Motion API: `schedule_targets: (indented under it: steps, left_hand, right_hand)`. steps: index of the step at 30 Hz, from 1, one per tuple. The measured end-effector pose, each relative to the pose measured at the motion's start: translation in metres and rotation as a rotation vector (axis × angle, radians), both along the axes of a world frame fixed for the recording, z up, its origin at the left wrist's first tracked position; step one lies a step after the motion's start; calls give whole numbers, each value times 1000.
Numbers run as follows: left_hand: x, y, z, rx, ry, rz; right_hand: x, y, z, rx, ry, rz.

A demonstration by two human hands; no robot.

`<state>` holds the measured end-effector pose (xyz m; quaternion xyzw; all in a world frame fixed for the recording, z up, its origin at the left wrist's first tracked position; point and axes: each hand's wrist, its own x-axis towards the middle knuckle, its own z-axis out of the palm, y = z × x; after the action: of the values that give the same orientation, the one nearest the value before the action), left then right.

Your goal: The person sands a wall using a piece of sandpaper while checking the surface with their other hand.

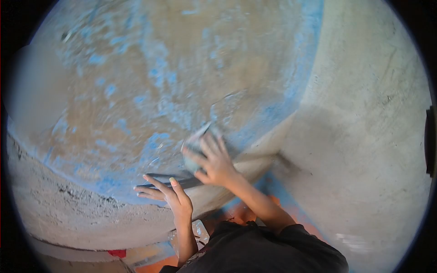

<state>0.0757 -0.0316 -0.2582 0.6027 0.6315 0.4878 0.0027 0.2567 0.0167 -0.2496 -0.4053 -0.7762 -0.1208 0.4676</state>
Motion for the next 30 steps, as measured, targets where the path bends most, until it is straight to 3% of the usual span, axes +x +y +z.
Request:
schedule_targets:
  steps: [1,4,6,8,13,15,17,20,23,26,30]
  left_hand:
    - [7,1,2,-4,12,14]
    - [27,3,6,-31,12,57]
    - [43,4,12,-62,-13,50]
    - [59,4,13,-64,-3,49]
    - [117,19,11,0,8,13]
    - [145,26,12,19,46,-23]
    - [173,32,15,21,58,-47]
    - [207,40,19,-1,68,-65]
    - [237,47,19,-20,95,-72]
    - [266,52,17,-29,94,-63]
    - [288,75,-2,-12,129,7]
  right_hand:
    - [2,-1,-23,-58,-51,91]
    - [45,14,-100,-74,176,-217]
    - [89,33,-83,-81,506,-286]
    - [147,57,-33,-74,875,-157]
    - [191,74,28,96,530,-324]
    - [182,59,-6,109,250,-227]
    - [188,46,-56,-72,63,-96]
    - [222,61,-73,-35,371,-156]
    - [276,89,5,107,554,-220]
    - [304,101,40,166,380,-221]
    - [284,92,-47,41,363,-249]
